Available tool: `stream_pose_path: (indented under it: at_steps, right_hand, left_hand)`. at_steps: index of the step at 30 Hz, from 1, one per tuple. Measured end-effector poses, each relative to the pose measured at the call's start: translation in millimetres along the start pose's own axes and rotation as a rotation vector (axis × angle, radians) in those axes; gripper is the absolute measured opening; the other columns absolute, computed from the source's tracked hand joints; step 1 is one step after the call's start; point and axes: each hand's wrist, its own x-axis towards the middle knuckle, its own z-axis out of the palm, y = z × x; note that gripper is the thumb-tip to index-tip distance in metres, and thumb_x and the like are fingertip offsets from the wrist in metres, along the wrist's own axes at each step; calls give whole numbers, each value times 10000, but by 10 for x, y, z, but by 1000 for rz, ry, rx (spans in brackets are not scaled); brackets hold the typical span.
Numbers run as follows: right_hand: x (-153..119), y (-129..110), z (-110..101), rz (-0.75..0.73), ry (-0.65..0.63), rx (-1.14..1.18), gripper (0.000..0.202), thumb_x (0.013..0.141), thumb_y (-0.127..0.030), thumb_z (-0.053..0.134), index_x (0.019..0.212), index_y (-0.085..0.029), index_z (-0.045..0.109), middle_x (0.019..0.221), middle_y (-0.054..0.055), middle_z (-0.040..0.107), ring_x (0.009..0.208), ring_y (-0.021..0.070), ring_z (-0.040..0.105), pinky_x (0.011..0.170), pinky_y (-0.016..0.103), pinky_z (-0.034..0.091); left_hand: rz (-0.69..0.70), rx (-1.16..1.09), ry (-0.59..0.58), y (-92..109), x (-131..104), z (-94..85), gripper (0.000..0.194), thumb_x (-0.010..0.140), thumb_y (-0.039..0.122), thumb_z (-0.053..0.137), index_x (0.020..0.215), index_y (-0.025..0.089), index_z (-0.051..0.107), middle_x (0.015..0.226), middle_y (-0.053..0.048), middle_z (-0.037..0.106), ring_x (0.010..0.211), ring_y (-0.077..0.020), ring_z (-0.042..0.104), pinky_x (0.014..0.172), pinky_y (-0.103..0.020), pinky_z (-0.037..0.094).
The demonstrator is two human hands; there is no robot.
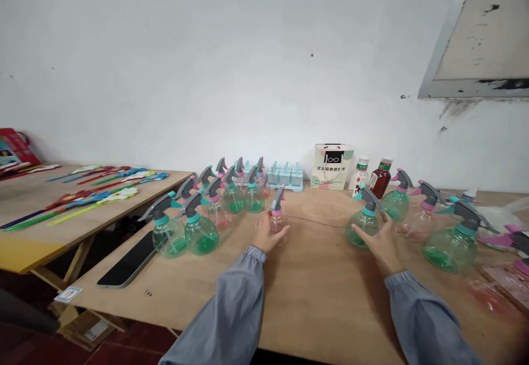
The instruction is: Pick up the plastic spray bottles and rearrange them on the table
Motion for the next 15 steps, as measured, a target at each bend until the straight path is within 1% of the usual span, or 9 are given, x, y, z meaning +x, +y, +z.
stream_pose_path:
  at_steps: [2, 4, 5, 7, 10, 13, 15]
  right_hand:
    - [-113, 131, -9, 21, -39, -79, 1117, 522, -787, 710, 1330, -88, 383, 1311, 276, 514, 1234, 431, 479, 1033, 594, 360]
    - [-151, 251, 4, 58, -102, -68, 1089, 533, -798, 691, 1317, -110, 375, 1294, 260, 531, 1195, 408, 522, 1005, 561, 404]
    - [-136, 298, 17, 87, -106, -55, 1079, 532, -801, 688, 1309, -122, 374, 1290, 251, 534, 1183, 397, 535, 994, 543, 421]
    - [-45, 359, 55, 158, -83, -49, 1084, 512, -825, 674, 1287, -126, 382, 1275, 244, 537, 1164, 388, 548, 978, 521, 442]
    - [161, 374, 125, 231, -41, -126, 1114, 504, -880, 610, 1246, -68, 429, 1226, 277, 542, 1162, 413, 534, 987, 526, 430]
    - [339, 354, 206, 238, -1, -250, 1117, 560, -896, 540, 1242, -14, 471, 1223, 317, 519, 1220, 455, 467, 1024, 565, 370]
    - [427, 357, 264, 271, 18, -298, 1099, 593, -876, 536, 1275, -16, 476, 1256, 325, 495, 1233, 469, 449, 1022, 578, 355]
  left_hand:
    - [-1, -2, -6, -6, 3, -1, 605, 708, 399, 762, 1201, 193, 478, 1169, -117, 646, 1122, -306, 622, 977, -501, 458]
    - [0, -4, -5, -7, 6, -5, 605, 705, 401, 763, 1196, 188, 481, 1165, -120, 647, 1124, -307, 621, 977, -502, 460]
    - [3, -7, -5, -5, 7, -8, 601, 705, 400, 764, 1193, 189, 484, 1160, -118, 648, 1122, -305, 622, 976, -499, 461]
    - [10, -13, -6, 1, 7, -13, 584, 707, 398, 763, 1182, 194, 490, 1145, -107, 652, 1111, -296, 629, 971, -489, 468]
    - [11, -17, -12, 14, 5, -15, 576, 710, 398, 762, 1175, 196, 489, 1127, -102, 657, 1092, -290, 638, 956, -478, 476]
    - [0, -12, -11, 28, 0, -16, 587, 711, 399, 759, 1184, 193, 480, 1134, -108, 652, 1089, -293, 636, 951, -480, 476]
    - [-4, -2, -11, 36, -3, -19, 582, 710, 400, 759, 1178, 195, 481, 1133, -106, 647, 1088, -293, 633, 948, -481, 476]
